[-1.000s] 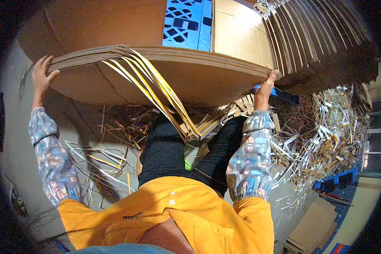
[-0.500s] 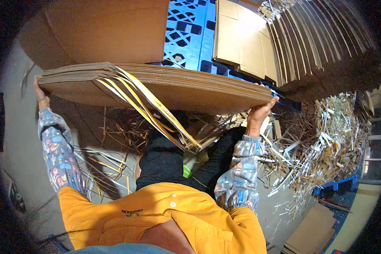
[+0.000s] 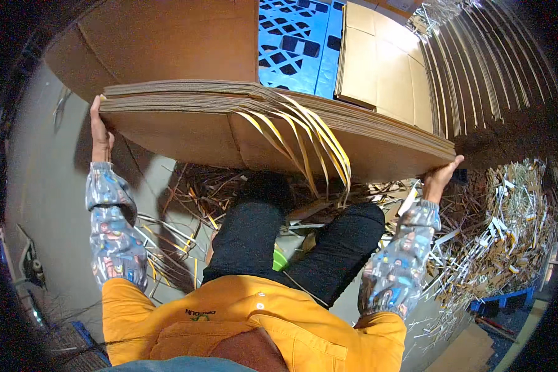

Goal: Cutting plastic straps and moving stacks of cardboard sheets onto a pallet.

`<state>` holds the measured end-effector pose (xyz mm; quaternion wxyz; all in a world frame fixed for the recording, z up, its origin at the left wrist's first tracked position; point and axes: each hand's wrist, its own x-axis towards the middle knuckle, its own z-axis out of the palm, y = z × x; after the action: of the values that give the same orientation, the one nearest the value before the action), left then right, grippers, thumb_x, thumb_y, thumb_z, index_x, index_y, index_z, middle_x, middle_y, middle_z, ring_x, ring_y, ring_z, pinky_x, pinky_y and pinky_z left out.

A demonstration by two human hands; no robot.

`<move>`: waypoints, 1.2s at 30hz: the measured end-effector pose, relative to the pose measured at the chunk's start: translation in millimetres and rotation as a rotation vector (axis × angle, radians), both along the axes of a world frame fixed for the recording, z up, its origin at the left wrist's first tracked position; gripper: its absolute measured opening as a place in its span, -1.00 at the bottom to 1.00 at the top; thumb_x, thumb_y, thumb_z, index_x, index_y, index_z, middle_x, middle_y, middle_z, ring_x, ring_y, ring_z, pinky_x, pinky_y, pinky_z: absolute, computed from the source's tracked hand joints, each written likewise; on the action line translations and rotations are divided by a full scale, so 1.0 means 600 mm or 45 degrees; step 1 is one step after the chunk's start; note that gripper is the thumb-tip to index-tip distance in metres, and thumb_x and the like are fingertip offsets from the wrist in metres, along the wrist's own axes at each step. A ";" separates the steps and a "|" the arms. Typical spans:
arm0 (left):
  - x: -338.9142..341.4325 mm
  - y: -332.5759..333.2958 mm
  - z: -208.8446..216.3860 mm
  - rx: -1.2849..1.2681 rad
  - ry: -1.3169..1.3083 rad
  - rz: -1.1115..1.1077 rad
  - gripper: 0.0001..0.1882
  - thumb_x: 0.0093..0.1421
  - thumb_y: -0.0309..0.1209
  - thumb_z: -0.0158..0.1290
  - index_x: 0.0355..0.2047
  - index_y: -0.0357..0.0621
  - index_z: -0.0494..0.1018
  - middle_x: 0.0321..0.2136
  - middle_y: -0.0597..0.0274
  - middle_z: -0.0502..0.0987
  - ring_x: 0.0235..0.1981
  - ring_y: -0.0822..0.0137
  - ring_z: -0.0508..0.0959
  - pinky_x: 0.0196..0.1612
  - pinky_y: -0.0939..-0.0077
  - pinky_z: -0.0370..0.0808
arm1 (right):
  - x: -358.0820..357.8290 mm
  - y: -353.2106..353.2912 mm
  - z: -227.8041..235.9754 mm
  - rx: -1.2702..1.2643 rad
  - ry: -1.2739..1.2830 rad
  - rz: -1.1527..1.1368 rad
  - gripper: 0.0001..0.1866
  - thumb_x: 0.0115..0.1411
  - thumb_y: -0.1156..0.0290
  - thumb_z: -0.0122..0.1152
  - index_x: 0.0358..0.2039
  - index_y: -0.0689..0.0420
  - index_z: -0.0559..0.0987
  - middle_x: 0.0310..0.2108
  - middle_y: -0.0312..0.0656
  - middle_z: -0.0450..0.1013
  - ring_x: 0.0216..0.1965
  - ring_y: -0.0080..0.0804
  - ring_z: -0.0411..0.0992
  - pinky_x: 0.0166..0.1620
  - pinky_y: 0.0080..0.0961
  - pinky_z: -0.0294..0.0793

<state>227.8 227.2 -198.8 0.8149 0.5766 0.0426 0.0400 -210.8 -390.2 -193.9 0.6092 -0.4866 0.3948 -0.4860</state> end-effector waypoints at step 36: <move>0.070 0.054 -0.035 0.062 0.187 -0.355 -0.55 0.13 -0.02 -0.05 -0.14 -0.09 0.44 -0.14 0.26 0.46 -0.05 0.27 0.40 0.07 0.31 0.25 | -0.064 -0.038 -0.028 -0.482 0.155 0.065 -0.78 0.24 0.27 0.03 -0.30 0.17 0.42 -0.46 -0.40 0.35 -0.44 -0.69 0.27 -0.32 -0.72 0.29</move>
<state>270.0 259.9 -219.8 0.7930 0.5980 0.0207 -0.1147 -249.1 -413.1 -210.7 0.4939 -0.6308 0.3200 -0.5058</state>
